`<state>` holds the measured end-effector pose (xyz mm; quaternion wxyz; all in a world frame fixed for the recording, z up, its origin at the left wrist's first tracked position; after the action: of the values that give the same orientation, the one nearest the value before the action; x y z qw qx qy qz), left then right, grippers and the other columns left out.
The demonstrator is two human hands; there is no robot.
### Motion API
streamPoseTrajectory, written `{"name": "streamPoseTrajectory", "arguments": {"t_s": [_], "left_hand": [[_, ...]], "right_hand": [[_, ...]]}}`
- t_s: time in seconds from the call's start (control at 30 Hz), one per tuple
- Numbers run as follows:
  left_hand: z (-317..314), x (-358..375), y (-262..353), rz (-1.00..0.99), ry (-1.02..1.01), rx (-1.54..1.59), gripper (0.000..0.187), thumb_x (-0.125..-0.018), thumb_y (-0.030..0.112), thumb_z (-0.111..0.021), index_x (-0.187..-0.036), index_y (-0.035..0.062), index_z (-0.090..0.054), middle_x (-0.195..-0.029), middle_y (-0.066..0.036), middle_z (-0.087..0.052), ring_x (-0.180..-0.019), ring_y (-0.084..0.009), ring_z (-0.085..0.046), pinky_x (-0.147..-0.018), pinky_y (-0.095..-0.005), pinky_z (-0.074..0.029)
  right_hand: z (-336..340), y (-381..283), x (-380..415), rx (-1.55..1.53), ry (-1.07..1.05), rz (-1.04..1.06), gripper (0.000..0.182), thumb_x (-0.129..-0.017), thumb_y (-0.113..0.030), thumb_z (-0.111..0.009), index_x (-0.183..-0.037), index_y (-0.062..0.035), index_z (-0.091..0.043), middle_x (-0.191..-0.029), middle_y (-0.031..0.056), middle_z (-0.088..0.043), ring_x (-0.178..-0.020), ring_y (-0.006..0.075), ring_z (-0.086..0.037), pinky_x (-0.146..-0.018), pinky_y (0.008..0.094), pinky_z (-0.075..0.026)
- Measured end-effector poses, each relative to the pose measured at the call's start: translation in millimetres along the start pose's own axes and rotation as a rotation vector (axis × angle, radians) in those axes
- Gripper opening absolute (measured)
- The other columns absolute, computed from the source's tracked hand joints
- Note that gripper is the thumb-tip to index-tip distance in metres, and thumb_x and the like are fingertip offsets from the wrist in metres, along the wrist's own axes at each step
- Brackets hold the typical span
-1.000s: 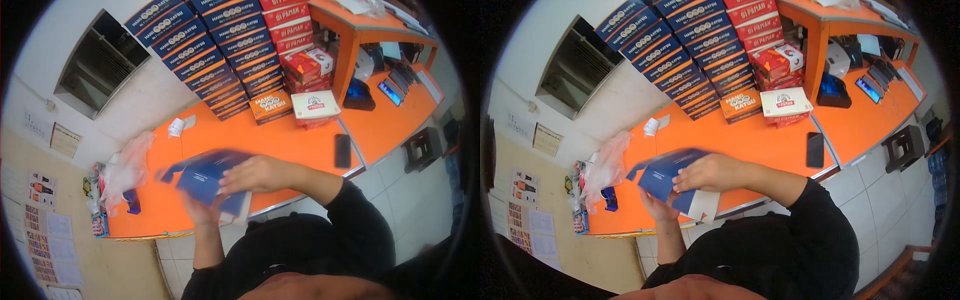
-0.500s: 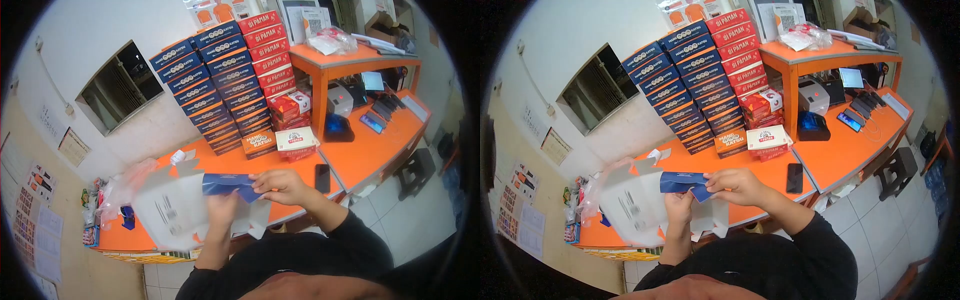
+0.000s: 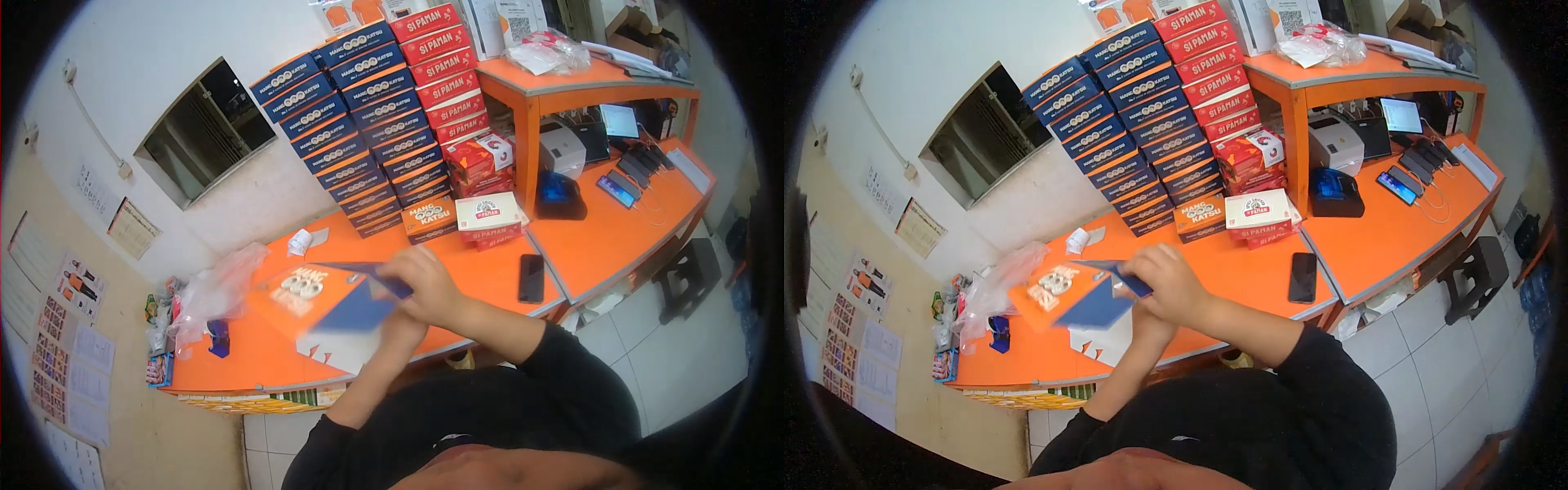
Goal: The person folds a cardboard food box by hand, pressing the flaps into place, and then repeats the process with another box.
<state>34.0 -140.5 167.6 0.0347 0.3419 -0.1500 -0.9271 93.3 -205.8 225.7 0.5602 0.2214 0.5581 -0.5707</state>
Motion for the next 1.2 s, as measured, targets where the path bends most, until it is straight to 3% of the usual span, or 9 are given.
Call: {"name": "streamPoseTrajectory", "arguments": {"t_s": [0.03, 0.23, 0.33, 0.6, 0.73, 0.93, 1.07, 1.13, 1.2], "left_hand": [[-6.7, 4.8, -19.2, 0.334, -0.328, 0.102, 0.033, -0.085, 0.000, -0.050, -0.117, -0.0013, -0.043, -0.107, -0.014, -0.059, -0.090, -0.0231, -0.061, -0.080, -0.0334, -0.049], [36.0, 22.9, -45.7, 0.432, -0.030, 1.239, 0.034, -0.084, 0.005, -0.053, -0.117, -0.0002, -0.044, -0.107, -0.014, -0.059, -0.091, -0.0248, -0.061, -0.082, -0.0353, -0.048], [19.4, 30.2, -60.6, 0.449, 0.014, 1.171, 0.034, -0.084, 0.008, -0.055, -0.116, 0.0004, -0.044, -0.107, -0.014, -0.059, -0.092, -0.0256, -0.061, -0.083, -0.0363, -0.047], [19.1, 4.6, -129.9, 0.521, -0.196, 1.099, 0.056, -0.077, 0.022, -0.065, -0.124, 0.0018, -0.042, -0.126, -0.020, -0.049, -0.117, -0.0308, -0.049, -0.097, -0.0432, -0.038], [61.9, 4.3, -90.1, -0.219, -0.893, -0.085, 0.086, -0.070, 0.029, -0.071, -0.142, 0.0124, -0.027, -0.148, -0.022, -0.010, -0.137, -0.0427, -0.003, -0.109, -0.0544, -0.012], [22.9, 12.8, -118.6, -0.518, -0.585, -0.136, 0.069, -0.075, 0.043, -0.063, -0.135, 0.0190, -0.040, -0.144, -0.022, -0.023, -0.129, -0.0477, -0.024, -0.101, -0.0598, -0.023], [21.9, -5.3, -114.4, -0.342, -0.531, 0.555, 0.058, -0.082, 0.034, -0.059, -0.128, 0.0026, -0.042, -0.135, -0.022, -0.035, -0.127, -0.0367, -0.033, -0.102, -0.0519, -0.028], [5.3, 2.8, -128.2, 0.272, -0.571, 1.404, 0.062, -0.083, 0.047, -0.056, -0.119, -0.0023, -0.045, -0.114, -0.017, -0.052, -0.106, -0.0306, -0.052, -0.095, -0.0425, -0.038], [-5.4, 4.2, -123.6, 0.166, -0.285, 1.407, 0.053, -0.088, 0.041, -0.052, -0.120, 0.0004, -0.043, -0.112, -0.013, -0.052, -0.105, -0.0258, -0.051, -0.091, -0.0394, -0.040]], "right_hand": [[-7.0, 5.2, 6.7, 0.014, 0.054, 0.140, 0.023, -0.068, -0.018, -0.072, -0.082, -0.0046, -0.060, -0.078, 0.0076, -0.057, -0.075, 0.0276, -0.054, -0.068, 0.0366, -0.043], [-36.7, 26.1, 32.0, -0.057, -0.175, -0.033, 0.023, -0.065, -0.007, -0.072, -0.087, -0.0069, -0.064, -0.077, 0.0070, -0.061, -0.073, 0.0242, -0.059, -0.068, 0.0348, -0.046], [-46.3, 20.6, 32.0, -0.210, -0.209, -0.346, 0.017, -0.070, -0.010, -0.070, -0.086, -0.0063, -0.064, -0.081, 0.0081, -0.064, -0.082, 0.0250, -0.061, -0.077, 0.0368, -0.047], [-63.6, 54.0, 11.5, 0.097, -0.304, -0.118, 0.043, -0.077, -0.017, -0.065, -0.119, -0.0191, -0.060, -0.117, 0.0195, -0.054, -0.111, 0.0300, -0.051, -0.095, 0.0370, -0.039], [-28.1, 135.7, 5.5, -0.260, -0.328, -0.969, 0.033, -0.085, -0.023, -0.054, -0.112, -0.0052, -0.060, -0.095, 0.0124, -0.064, -0.078, 0.0245, -0.063, -0.069, 0.0327, -0.050], [6.9, 98.3, -30.6, -0.705, 0.112, -1.077, 0.041, -0.093, -0.037, -0.037, -0.099, -0.0028, -0.058, -0.083, 0.0093, -0.062, -0.061, 0.0175, -0.062, -0.054, 0.0302, -0.052], [-34.0, 69.8, -8.1, -0.726, -0.301, -1.062, 0.043, -0.092, -0.032, -0.043, -0.126, -0.0058, -0.047, -0.120, 0.0138, -0.053, -0.102, 0.0221, -0.058, -0.082, 0.0310, -0.049], [-64.3, 56.4, 10.1, -0.520, -0.374, -0.907, 0.045, -0.089, -0.023, -0.053, -0.131, -0.0091, -0.045, -0.133, 0.0098, -0.044, -0.114, 0.0238, -0.050, -0.090, 0.0334, -0.044], [-81.6, 36.2, 19.3, -0.441, -0.281, -0.806, 0.049, -0.084, -0.014, -0.060, -0.131, -0.0099, -0.045, -0.131, 0.0118, -0.047, -0.115, 0.0275, -0.050, -0.093, 0.0367, -0.043]]}}
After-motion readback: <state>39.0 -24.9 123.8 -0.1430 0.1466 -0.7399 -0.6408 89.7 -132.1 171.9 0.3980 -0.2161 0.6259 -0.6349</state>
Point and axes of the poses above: each hand's wrist, its own x-axis away from the middle knuckle, its own z-axis out of the back of the hand, y = z × x, the point moved 4 cm from there along -x, towards the middle knuckle
